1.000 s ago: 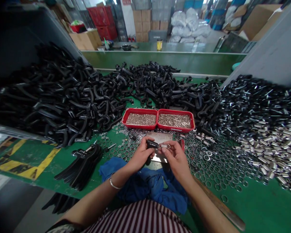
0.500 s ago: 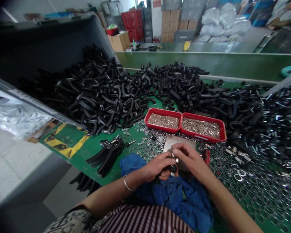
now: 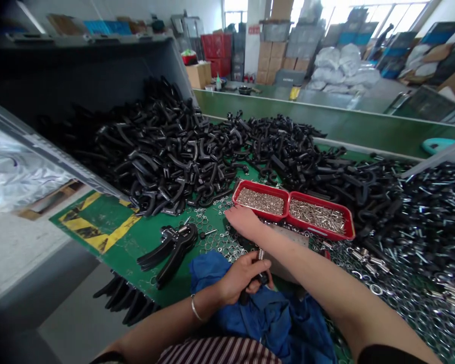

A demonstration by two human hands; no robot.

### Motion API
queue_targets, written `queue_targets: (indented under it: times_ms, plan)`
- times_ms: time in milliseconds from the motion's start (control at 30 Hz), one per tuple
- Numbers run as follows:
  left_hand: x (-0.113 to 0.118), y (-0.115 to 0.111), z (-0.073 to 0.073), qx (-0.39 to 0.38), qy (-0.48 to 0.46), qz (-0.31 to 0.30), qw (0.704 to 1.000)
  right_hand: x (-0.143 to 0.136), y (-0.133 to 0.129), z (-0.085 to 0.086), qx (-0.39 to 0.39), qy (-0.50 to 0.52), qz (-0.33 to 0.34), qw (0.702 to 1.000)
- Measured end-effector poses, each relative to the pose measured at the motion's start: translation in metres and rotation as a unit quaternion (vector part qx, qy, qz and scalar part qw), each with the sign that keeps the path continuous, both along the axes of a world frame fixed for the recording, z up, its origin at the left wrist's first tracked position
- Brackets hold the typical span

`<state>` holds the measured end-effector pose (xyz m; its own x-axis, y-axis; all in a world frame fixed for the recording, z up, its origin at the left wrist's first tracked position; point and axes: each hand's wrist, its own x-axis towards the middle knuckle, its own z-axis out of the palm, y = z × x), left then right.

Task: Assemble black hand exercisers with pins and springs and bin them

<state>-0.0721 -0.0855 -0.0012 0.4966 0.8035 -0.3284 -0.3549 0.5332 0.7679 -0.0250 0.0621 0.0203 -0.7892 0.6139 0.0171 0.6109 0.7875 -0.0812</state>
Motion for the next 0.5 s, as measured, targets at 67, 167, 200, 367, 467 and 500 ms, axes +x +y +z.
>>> queue_targets:
  times_ms: [67, 167, 200, 367, 467, 500]
  plan:
    - [-0.005, 0.002, 0.001, 0.059, 0.051, 0.05, 0.996, 0.011, 0.001, 0.006, 0.007, 0.015, -0.018, 1.0]
    - [-0.009, 0.004, 0.005, 0.145, 0.103, 0.046, 0.983, 0.026, 0.0, 0.01, 0.008, 0.034, -0.022, 0.999]
    - [-0.008, 0.004, 0.007, 0.164, 0.103, 0.02, 0.981, 0.029, -0.001, 0.009, 0.003, 0.034, -0.013, 0.999]
    - [0.003, -0.01, 0.02, 0.17, 0.058, -0.159, 0.971, 0.019, -0.003, -0.006, -0.016, 0.001, 0.06, 0.998]
    - [-0.001, -0.02, 0.023, 0.176, 0.074, -0.17, 0.967, 0.004, -0.004, -0.012, -0.003, -0.016, 0.052, 0.999]
    - [-0.004, -0.022, 0.022, 0.175, 0.083, -0.155, 0.969, 0.0, -0.005, -0.013, 0.0, -0.02, 0.044, 0.999]
